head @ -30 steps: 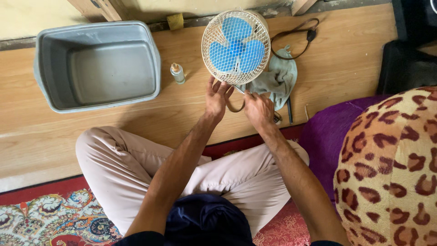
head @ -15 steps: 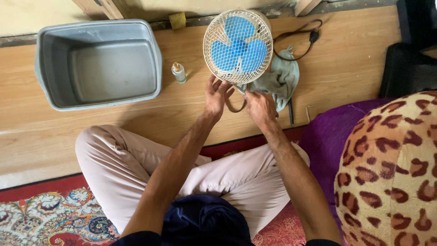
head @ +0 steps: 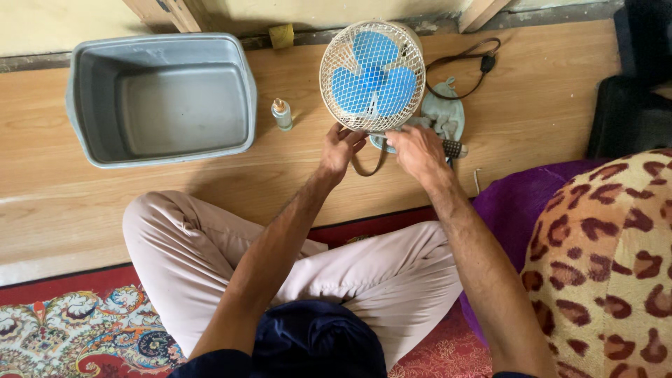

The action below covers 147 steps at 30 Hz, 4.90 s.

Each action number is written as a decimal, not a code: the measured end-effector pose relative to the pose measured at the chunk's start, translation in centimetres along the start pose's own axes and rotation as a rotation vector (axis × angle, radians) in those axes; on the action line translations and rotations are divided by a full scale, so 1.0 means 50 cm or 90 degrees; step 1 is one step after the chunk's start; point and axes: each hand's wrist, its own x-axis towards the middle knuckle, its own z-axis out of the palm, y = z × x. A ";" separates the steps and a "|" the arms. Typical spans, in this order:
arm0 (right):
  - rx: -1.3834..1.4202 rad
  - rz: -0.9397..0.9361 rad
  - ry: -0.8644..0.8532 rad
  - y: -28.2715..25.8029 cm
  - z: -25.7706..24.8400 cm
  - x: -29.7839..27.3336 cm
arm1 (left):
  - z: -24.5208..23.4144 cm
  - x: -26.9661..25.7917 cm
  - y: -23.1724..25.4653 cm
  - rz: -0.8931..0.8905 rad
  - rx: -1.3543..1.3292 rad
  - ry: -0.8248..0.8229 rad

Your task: The person sits on the floor and uses a screwdriver to remove screws from the front grille of a small electric fan. They then remove the grille and the fan blade, placing the parts on the floor.

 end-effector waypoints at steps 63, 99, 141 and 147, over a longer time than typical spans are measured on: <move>-0.131 0.035 0.209 -0.027 0.126 -0.015 | 0.046 0.027 0.202 0.497 1.251 -0.141; -0.052 0.083 -0.057 0.020 0.094 0.031 | 0.120 0.066 0.271 0.293 1.312 -0.175; -0.646 -0.048 -0.249 -0.016 -0.047 0.163 | 0.130 0.061 0.274 0.264 1.319 -0.177; -0.634 -0.105 -0.190 0.015 -0.049 0.117 | 0.134 0.054 0.278 0.283 1.328 -0.176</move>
